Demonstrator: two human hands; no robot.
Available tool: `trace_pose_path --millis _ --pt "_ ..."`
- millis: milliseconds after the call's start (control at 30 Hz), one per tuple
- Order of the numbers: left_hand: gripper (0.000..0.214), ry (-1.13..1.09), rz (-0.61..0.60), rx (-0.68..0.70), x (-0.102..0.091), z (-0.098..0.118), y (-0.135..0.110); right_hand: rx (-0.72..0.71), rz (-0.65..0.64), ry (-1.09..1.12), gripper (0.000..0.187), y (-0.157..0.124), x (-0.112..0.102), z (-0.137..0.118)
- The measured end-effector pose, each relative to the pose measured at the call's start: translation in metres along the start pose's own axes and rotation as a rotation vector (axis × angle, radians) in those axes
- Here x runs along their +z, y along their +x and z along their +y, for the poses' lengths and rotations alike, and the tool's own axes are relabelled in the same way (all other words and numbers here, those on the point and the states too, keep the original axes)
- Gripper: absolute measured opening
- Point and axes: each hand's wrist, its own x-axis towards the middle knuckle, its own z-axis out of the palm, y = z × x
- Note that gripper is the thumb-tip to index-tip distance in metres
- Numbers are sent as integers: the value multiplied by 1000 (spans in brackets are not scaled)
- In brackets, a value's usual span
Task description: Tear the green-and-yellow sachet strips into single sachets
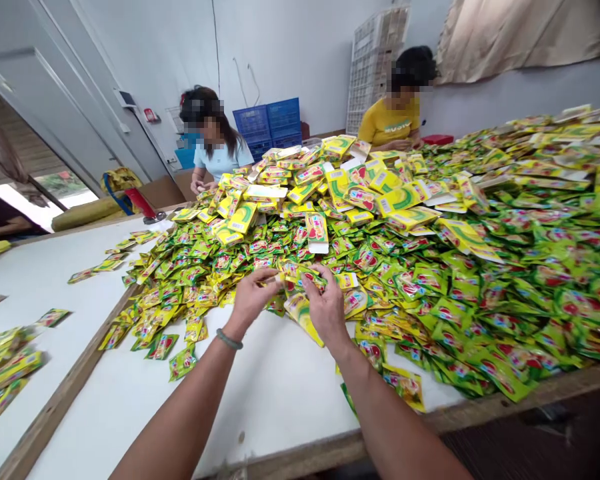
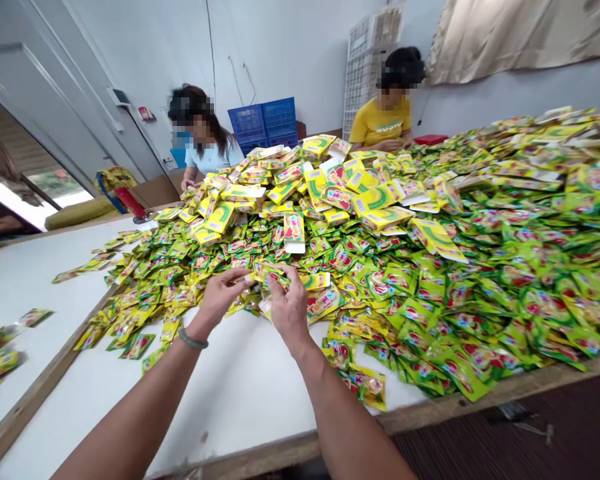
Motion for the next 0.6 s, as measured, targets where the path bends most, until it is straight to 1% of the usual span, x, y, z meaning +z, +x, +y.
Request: trace_pose_path --millis 67,133,167,233,267,300,367,433,467,533,600 --pt "21 -197 54 -120 -28 -3 -5 -76 -191 -12 17 -3 2 1" --pt "17 -285 87 -181 -52 -6 -16 -154 -416 -58 14 -9 7 4" --pt "16 -314 79 -212 -62 -9 -22 -175 -528 -91 15 -13 10 7" --pt "16 -386 14 -305 -73 -14 -37 -175 -721 -146 21 -24 18 11" --pt "16 -440 -8 -353 -74 -18 -44 -146 -789 -156 24 -30 22 14" --pt "18 -508 -10 -391 -74 -21 -51 -86 -835 -147 25 -35 26 16" --pt "24 -665 33 -422 -67 -30 -62 112 -859 -77 26 -44 33 20" --pt "31 -806 111 -405 -58 -38 -71 330 -822 52 30 -50 39 23" --pt "34 -857 139 -397 -53 -42 -75 414 -808 133 34 -52 41 24" --pt "37 -932 178 -407 -45 -49 -81 531 -793 291 39 -53 45 25" --pt "38 -984 195 -446 -38 -53 -85 616 -711 390 45 -53 48 26"
